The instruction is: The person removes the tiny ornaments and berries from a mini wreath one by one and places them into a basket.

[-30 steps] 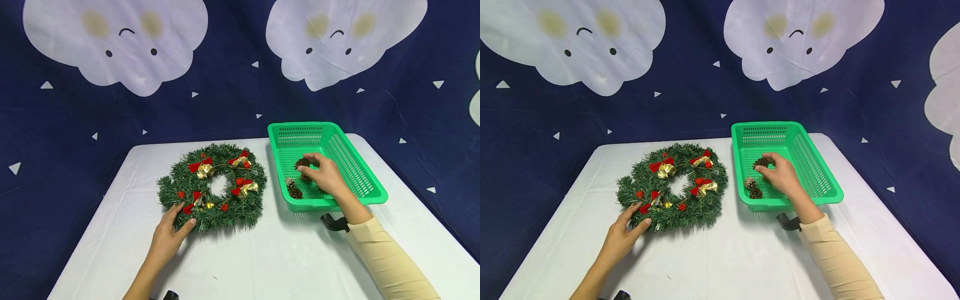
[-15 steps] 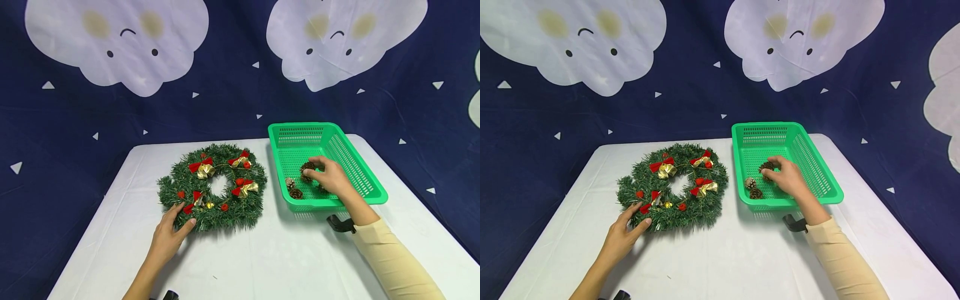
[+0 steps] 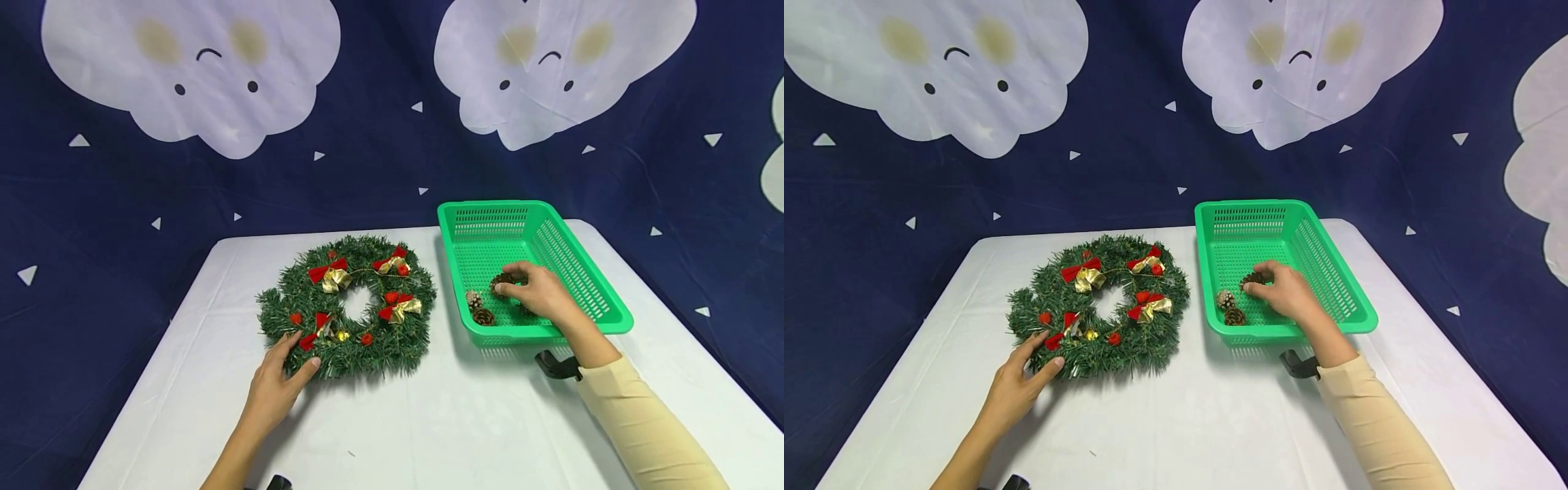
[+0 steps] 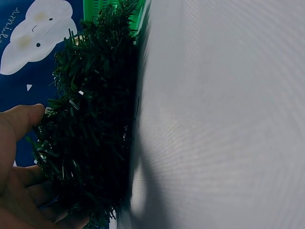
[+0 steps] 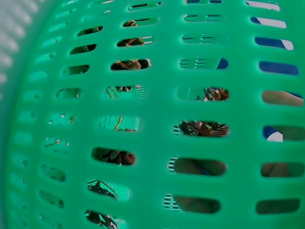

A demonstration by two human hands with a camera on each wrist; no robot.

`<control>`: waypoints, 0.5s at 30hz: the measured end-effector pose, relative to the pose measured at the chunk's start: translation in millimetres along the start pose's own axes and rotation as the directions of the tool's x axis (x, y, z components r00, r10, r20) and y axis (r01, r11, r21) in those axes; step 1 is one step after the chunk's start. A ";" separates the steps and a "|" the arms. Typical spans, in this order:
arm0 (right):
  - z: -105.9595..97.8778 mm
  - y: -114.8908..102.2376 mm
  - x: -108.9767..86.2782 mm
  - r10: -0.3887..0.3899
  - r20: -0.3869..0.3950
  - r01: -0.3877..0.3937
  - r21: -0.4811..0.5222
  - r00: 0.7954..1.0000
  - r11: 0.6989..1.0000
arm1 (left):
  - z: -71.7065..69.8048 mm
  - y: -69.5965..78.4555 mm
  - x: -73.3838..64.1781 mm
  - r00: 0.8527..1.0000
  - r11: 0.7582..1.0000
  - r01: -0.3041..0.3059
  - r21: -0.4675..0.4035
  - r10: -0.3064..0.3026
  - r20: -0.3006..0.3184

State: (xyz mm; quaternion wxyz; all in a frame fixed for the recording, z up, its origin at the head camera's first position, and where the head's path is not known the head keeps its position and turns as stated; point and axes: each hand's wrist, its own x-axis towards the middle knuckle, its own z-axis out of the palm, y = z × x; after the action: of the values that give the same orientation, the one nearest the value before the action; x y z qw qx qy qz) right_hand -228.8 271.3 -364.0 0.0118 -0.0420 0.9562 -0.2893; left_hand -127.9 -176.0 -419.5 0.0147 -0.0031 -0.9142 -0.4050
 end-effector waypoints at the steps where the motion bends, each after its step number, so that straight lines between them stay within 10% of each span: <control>1: 0.0 -0.1 0.1 0.000 0.004 0.000 -0.003 1.000 1.000 | 0.0 -0.2 0.0 1.000 1.000 0.001 0.000 -0.001 0.001; 15: 1.2 -1.0 1.2 -0.003 -0.015 0.003 0.002 1.000 1.000 | -0.4 -0.1 0.3 1.000 1.000 -0.003 0.001 0.003 0.003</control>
State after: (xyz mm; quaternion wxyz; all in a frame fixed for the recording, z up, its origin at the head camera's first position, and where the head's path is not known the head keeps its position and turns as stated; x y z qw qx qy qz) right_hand -229.8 269.7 -364.5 0.0044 -0.0413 0.9560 -0.2905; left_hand -128.3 -176.5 -419.3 0.0140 -0.0049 -0.9145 -0.4044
